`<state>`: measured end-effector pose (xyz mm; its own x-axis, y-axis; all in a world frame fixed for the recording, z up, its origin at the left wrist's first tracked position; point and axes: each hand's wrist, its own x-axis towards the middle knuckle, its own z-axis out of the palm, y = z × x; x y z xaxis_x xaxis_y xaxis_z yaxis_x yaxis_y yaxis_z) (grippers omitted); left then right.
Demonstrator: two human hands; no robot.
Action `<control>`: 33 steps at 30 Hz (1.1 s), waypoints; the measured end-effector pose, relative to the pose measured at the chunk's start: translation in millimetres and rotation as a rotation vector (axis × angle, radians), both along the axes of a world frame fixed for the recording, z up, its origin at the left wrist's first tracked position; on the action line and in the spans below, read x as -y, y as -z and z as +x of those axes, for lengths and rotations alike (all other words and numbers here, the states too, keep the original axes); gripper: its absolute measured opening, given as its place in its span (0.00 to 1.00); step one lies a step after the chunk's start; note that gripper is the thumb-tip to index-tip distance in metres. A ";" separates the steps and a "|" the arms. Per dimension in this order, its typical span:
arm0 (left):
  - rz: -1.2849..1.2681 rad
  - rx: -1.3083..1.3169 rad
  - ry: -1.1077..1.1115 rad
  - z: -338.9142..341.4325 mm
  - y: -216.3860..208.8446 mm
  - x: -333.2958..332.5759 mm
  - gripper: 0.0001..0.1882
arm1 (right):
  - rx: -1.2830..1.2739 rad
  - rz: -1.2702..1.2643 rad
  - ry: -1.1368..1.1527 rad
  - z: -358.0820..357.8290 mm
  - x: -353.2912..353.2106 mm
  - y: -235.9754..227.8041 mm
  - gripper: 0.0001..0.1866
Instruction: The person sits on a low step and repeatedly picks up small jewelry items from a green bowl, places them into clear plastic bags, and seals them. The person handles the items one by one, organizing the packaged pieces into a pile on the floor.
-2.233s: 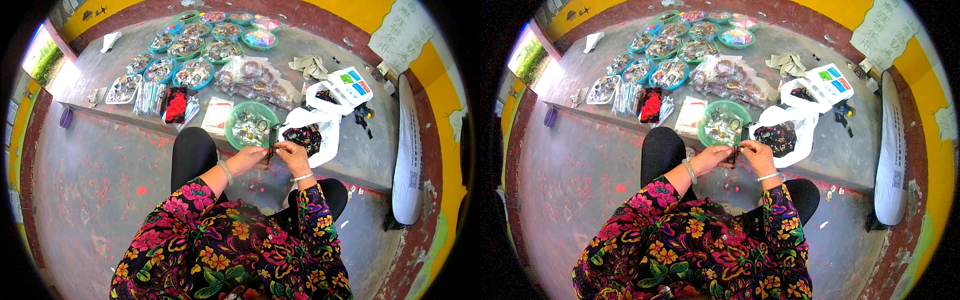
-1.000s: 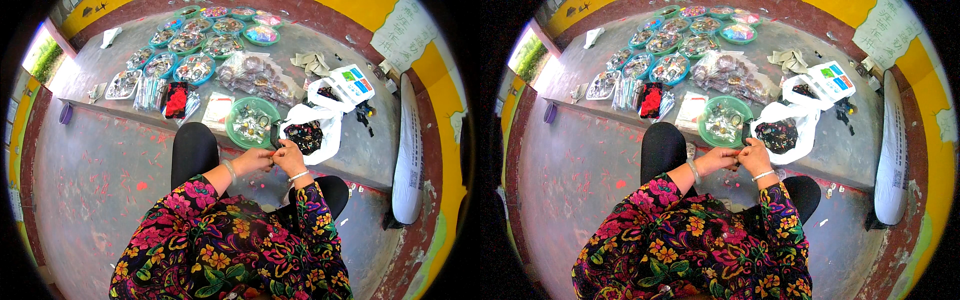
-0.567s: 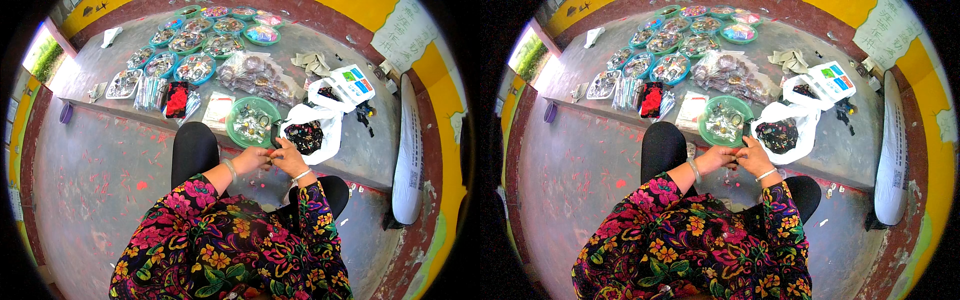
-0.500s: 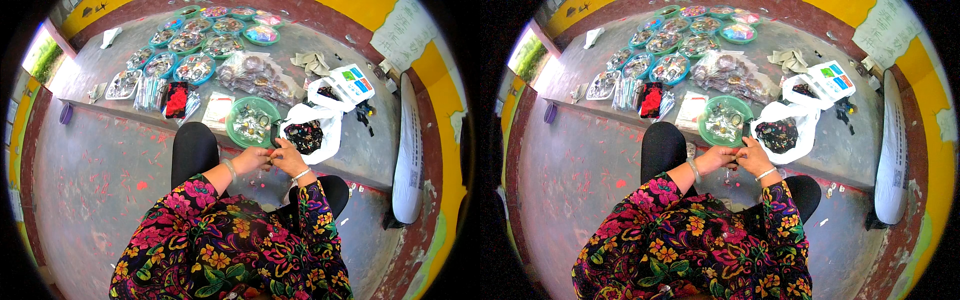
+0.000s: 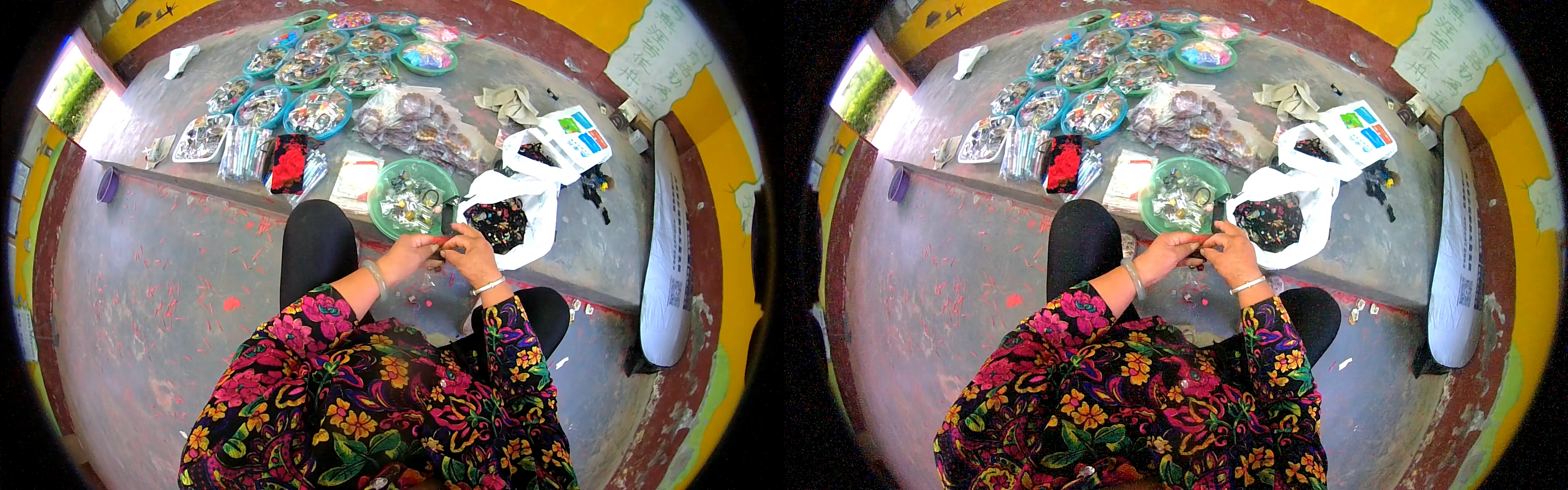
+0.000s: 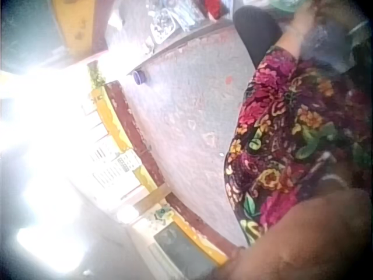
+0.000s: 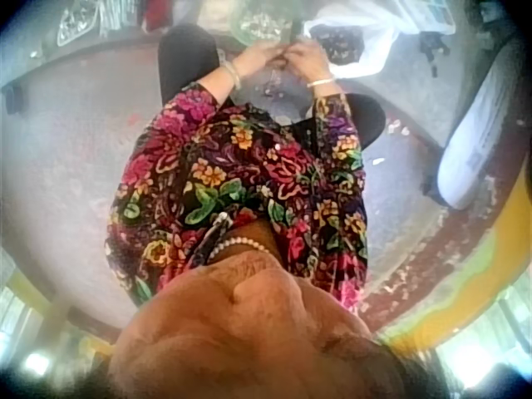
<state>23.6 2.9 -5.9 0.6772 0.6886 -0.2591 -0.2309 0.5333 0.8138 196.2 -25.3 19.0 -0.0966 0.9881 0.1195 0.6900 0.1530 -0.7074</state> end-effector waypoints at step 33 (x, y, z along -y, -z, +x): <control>-0.139 0.159 -0.193 -4.2 -10.9 -1.0 0.12 | -0.794 -0.318 0.219 -8.7 -1.8 1.6 0.06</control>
